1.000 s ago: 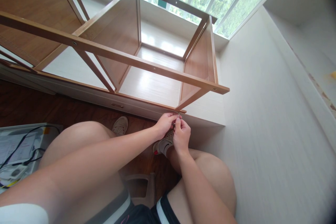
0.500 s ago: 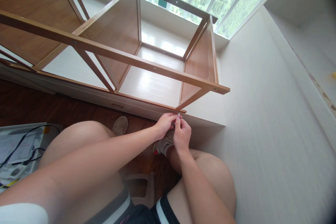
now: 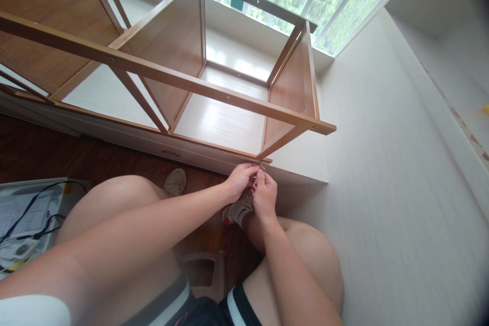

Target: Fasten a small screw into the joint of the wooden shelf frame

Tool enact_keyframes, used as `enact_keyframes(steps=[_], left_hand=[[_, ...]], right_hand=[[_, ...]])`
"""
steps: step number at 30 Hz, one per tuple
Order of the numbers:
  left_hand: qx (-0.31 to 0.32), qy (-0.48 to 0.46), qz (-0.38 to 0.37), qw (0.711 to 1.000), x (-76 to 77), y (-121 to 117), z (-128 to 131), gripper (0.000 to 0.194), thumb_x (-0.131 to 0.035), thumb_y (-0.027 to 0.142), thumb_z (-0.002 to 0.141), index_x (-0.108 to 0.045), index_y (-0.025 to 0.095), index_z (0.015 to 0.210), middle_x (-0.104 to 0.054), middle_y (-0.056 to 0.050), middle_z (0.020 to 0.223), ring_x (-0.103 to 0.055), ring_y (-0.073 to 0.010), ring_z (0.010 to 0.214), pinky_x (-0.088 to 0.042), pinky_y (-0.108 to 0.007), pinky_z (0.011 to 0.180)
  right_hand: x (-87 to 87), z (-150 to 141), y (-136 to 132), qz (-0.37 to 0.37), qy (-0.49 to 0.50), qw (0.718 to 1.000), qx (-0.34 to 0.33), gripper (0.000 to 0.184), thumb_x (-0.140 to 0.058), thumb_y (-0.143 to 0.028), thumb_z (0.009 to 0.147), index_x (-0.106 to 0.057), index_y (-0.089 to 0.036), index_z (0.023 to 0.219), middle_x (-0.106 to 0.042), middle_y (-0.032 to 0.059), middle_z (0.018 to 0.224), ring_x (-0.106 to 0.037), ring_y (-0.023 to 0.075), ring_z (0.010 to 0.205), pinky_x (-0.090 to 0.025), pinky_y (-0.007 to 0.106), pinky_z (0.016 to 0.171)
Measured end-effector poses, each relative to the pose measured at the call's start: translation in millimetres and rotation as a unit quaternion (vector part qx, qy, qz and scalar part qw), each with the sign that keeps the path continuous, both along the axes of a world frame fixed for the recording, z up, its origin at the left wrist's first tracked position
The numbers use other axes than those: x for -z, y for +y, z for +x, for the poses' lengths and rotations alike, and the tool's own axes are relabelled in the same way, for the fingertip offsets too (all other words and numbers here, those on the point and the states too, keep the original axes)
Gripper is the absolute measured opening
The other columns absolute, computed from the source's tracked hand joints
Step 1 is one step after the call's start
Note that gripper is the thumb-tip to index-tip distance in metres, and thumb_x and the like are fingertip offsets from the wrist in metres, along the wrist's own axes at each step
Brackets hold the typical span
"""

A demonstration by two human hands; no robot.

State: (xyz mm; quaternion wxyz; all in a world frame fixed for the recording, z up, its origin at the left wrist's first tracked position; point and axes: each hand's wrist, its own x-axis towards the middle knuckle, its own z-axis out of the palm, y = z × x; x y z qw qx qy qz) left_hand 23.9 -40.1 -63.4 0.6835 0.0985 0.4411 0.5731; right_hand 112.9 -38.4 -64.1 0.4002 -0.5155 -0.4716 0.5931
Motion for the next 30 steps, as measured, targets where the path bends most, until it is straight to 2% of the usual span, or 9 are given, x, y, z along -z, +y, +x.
enact_keyframes(steps=[2, 5, 9, 12, 17, 20, 23, 30], left_hand=[[0.008, 0.005, -0.001, 1.0, 0.5, 0, 0, 0.017, -0.062, 0.025, 0.074, -0.067, 0.012, 0.083, -0.058, 0.0, 0.063, -0.051, -0.0064, 0.051, -0.039, -0.017, 0.047], [0.021, 0.015, 0.002, 1.0, 1.8, 0, -1, 0.019, -0.06, 0.028, 0.076, -0.065, 0.013, 0.085, -0.055, 0.001, 0.057, -0.05, -0.0068, 0.043, -0.038, -0.017, 0.041], [0.041, 0.042, 0.005, 0.998, 1.5, -2, -2, 0.023, -0.059, 0.036, 0.076, -0.062, 0.014, 0.084, -0.059, 0.0, 0.058, -0.053, -0.0095, 0.04, -0.037, -0.019, 0.036], [0.049, 0.057, -0.007, 0.997, -0.9, -2, -3, 0.026, -0.059, 0.039, 0.077, -0.062, 0.014, 0.083, -0.061, -0.001, 0.059, -0.055, -0.0108, 0.04, -0.038, -0.019, 0.035], [0.067, 0.06, -0.033, 0.995, -5.0, -1, -4, 0.032, -0.057, 0.042, 0.077, -0.063, 0.016, 0.095, -0.06, 0.001, 0.055, -0.056, -0.0128, 0.041, -0.037, -0.02, 0.034], [0.07, 0.071, -0.045, 0.994, -4.7, -2, -4, 0.029, -0.054, 0.04, 0.078, -0.063, 0.016, 0.092, -0.057, 0.002, 0.049, -0.054, -0.0121, 0.039, -0.037, -0.019, 0.036], [0.057, 0.083, -0.04, 0.994, -1.2, -3, -3, 0.027, -0.054, 0.039, 0.079, -0.062, 0.016, 0.087, -0.055, 0.002, 0.047, -0.053, -0.0104, 0.039, -0.039, -0.018, 0.04], [0.043, 0.105, -0.012, 0.993, 6.3, -5, 2, 0.027, -0.053, 0.041, 0.08, -0.06, 0.016, 0.087, -0.047, 0.005, 0.045, -0.044, -0.0081, 0.031, -0.028, -0.017, 0.032]], right_hand=[[3.1, -1, 0, -0.061, 0.086, 0.994, 0.002, 0.037, -0.052, -0.048, 0.083, -0.042, -0.019, 0.062, -0.032, -0.0087, 0.044, -0.023, 0.0054, 0.036, -0.018, 0.02, 0.035], [0.9, 0, 2, -0.144, 0.19, 0.971, -0.023, 0.037, -0.052, -0.047, 0.085, -0.039, -0.02, 0.064, -0.028, -0.0101, 0.043, -0.022, 0.0049, 0.034, -0.016, 0.018, 0.034], [-9.6, 3, 5, -0.24, 0.317, 0.912, -0.1, 0.036, -0.048, -0.044, 0.088, -0.035, -0.021, 0.065, -0.027, -0.0099, 0.043, -0.022, 0.0057, 0.034, -0.021, 0.018, 0.034], [-14.7, 4, 5, -0.273, 0.373, 0.879, -0.116, 0.035, -0.046, -0.039, 0.09, -0.033, -0.021, 0.064, -0.025, -0.0098, 0.043, -0.019, 0.0062, 0.034, -0.021, 0.018, 0.034], [-15.0, 2, 1, -0.294, 0.407, 0.858, -0.11, 0.034, -0.047, -0.034, 0.09, -0.031, -0.021, 0.064, -0.025, -0.0097, 0.043, -0.019, 0.0061, 0.035, -0.019, 0.017, 0.034], [-12.5, 2, -3, -0.296, 0.415, 0.854, -0.106, 0.033, -0.048, -0.034, 0.09, -0.032, -0.021, 0.064, -0.025, -0.0099, 0.043, -0.018, 0.0059, 0.034, -0.018, 0.017, 0.033], [-8.2, 1, -7, -0.294, 0.398, 0.863, -0.098, 0.034, -0.049, -0.038, 0.089, -0.032, -0.021, 0.064, -0.024, -0.0105, 0.042, -0.015, 0.0058, 0.033, -0.016, 0.017, 0.031], [0.5, -4, -14, -0.229, 0.306, 0.923, -0.042, 0.037, -0.054, -0.047, 0.083, -0.034, -0.021, 0.065, -0.028, -0.0113, 0.041, -0.017, 0.0048, 0.031, -0.015, 0.016, 0.029]])
